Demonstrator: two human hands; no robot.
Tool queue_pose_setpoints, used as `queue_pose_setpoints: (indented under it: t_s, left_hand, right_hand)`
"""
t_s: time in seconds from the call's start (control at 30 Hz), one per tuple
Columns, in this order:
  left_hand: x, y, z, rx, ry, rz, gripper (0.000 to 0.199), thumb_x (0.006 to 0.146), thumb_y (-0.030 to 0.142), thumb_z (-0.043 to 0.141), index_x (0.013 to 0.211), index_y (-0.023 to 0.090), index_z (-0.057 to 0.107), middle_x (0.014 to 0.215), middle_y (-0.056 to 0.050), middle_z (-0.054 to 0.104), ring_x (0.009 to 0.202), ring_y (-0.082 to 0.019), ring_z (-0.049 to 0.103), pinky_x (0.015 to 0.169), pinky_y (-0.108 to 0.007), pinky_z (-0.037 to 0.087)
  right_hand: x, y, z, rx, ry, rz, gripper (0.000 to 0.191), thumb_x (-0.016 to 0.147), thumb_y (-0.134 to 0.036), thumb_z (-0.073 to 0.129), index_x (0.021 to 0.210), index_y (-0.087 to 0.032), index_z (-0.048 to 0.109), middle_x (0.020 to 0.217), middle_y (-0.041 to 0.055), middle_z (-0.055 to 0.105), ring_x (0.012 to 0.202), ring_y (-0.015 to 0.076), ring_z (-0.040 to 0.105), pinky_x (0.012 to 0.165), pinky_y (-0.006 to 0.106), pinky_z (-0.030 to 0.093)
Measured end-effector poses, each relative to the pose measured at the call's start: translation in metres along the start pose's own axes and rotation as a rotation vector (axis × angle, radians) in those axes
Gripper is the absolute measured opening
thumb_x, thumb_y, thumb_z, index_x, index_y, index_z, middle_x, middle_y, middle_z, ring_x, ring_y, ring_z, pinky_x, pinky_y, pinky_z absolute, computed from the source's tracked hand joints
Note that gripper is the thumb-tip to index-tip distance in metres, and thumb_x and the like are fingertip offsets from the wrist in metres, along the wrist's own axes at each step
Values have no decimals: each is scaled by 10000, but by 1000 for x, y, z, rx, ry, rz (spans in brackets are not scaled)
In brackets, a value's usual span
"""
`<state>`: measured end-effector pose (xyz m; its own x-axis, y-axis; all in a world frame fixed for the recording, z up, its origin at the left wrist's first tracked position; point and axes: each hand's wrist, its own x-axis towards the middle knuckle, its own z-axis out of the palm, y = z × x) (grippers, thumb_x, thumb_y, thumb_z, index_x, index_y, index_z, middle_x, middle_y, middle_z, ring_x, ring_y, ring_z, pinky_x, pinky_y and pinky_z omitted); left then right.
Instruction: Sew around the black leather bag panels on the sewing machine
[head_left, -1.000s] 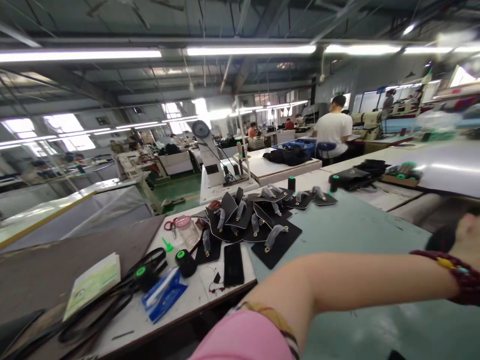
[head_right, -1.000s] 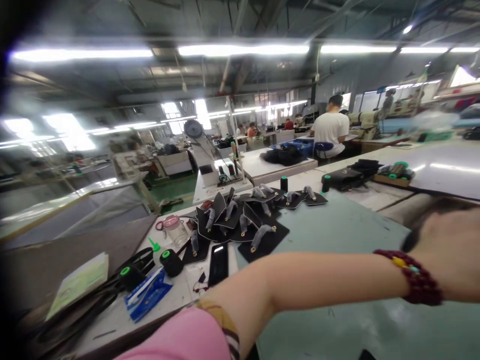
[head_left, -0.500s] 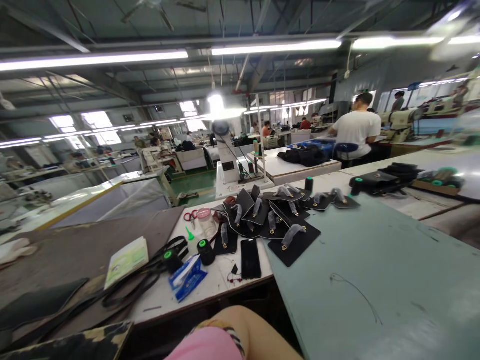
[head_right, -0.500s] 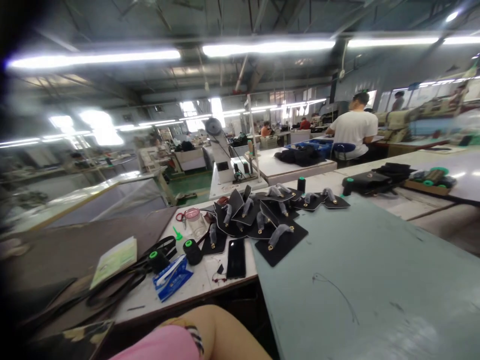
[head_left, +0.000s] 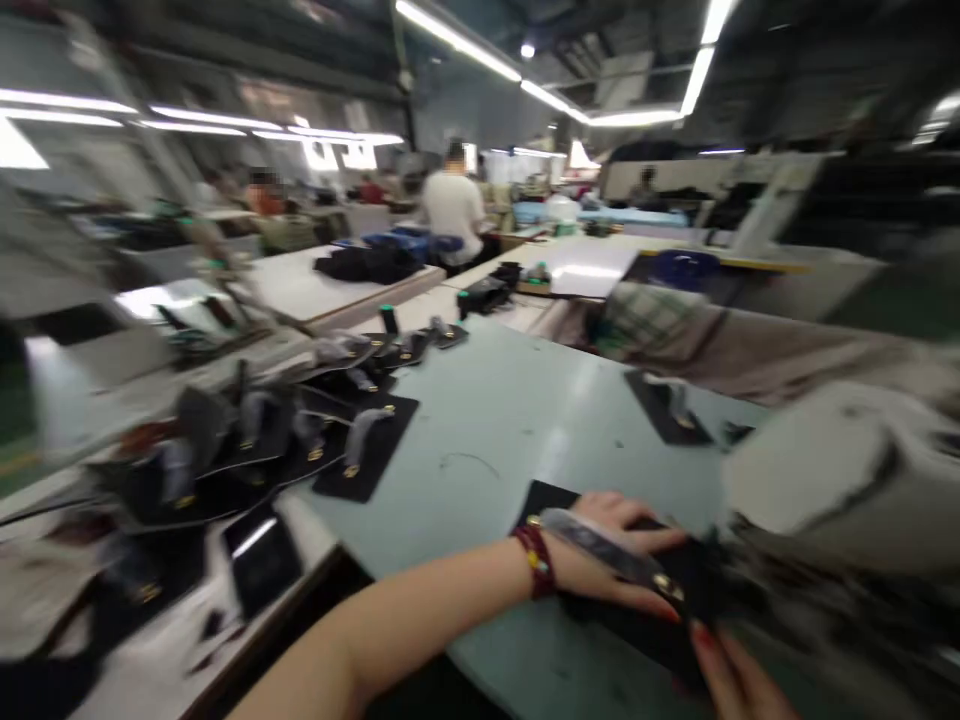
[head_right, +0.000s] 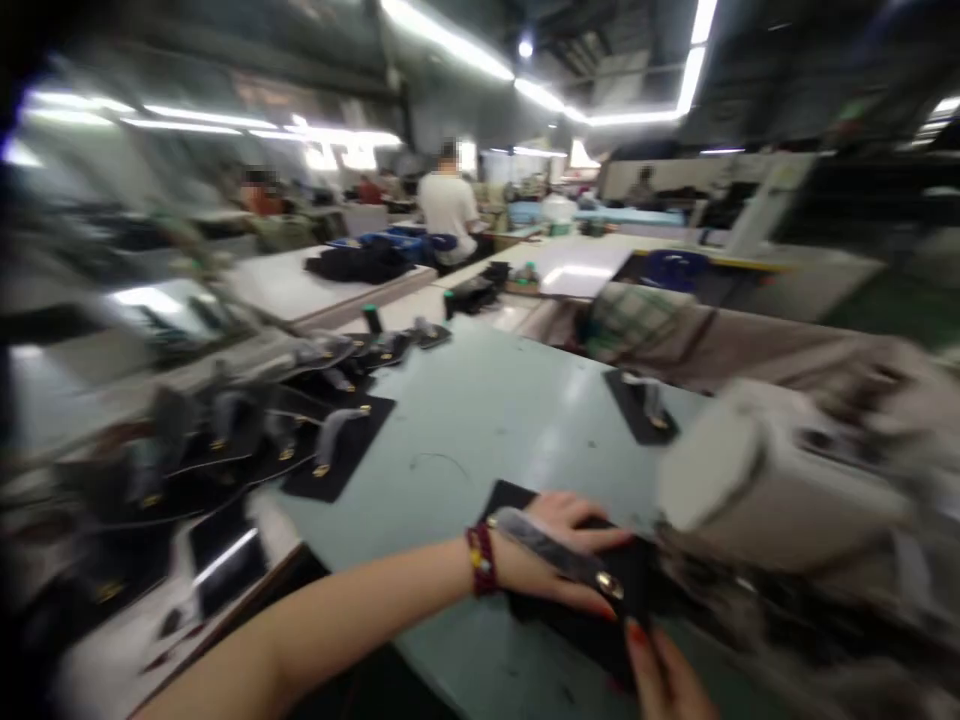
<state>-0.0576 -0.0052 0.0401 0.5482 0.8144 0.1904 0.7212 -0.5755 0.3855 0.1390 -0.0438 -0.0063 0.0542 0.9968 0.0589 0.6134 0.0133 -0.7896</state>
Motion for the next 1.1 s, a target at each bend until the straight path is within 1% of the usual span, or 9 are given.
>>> queue_pose_setpoints:
  t_s: [0.03,0.1,0.17,0.33,0.47,0.6,0.8,0.97,1.1]
  left_hand:
    - [1,-3,1,6,-5,10,781,846,709,567,1486,273,465,1360,-104,592,1164,-311,595,1030,-468,492]
    - [2,-9,3,8,-10,36,754,846,692,584,1465,272,492,1377,-123,568,1179,-330,567,1031,-507,477]
    - [0,-15,4,44,-9,69,661,899,617,567,1453,261,508,1396,-140,547,1195,-338,550,1030,-536,468]
    - [-10,-18,6,93,74,126,550,915,565,575,1394,294,573,1386,-130,539,1231,-338,534,1026,-503,484]
    - [-11,-15,7,41,48,96,490,929,535,569,1354,294,608,1378,-121,547,1236,-333,538,1020,-505,492]
    - [-8,-12,6,-8,23,69,450,944,522,551,1324,293,630,1364,-122,571,1224,-334,535,1011,-535,480]
    - [-5,-11,1,-33,-1,24,433,941,499,556,1302,276,640,1314,-105,606,1171,-315,555,1001,-510,484]
    - [-2,-11,-2,-6,-81,0,437,959,476,518,1320,259,636,1309,-113,601,1186,-331,546,996,-514,489]
    - [2,-8,-6,-14,-75,-5,438,968,509,480,1305,280,640,1272,-96,620,1150,-313,561,966,-481,509]
  right_hand:
    - [-8,5,-9,98,-46,57,653,811,-810,505,811,-192,718,869,155,734,822,291,708,654,324,584]
    - [-16,5,-13,271,-106,115,646,820,-765,520,882,-154,720,928,158,741,897,304,700,771,332,571]
    - [-15,0,-6,353,-58,112,559,887,-666,503,877,-144,702,899,124,730,865,265,676,773,301,536]
    - [-15,-8,9,459,2,165,457,965,-536,481,747,-151,597,702,29,580,657,149,524,597,224,429]
    - [-26,-8,8,575,-86,242,520,938,-635,481,693,-177,502,619,-15,402,534,117,420,445,202,379]
    - [-27,-3,7,573,-113,266,569,910,-702,472,669,-188,444,611,-26,333,516,107,387,405,190,365]
    - [-22,-6,7,579,-117,276,541,921,-671,457,693,-180,463,624,-18,368,522,105,417,409,180,376]
    - [-20,-10,4,569,-99,257,512,939,-619,453,678,-179,455,625,-16,370,534,106,423,421,178,385]
    - [-17,-8,7,559,-95,253,499,950,-596,444,699,-168,504,625,-10,401,521,107,436,417,186,383]
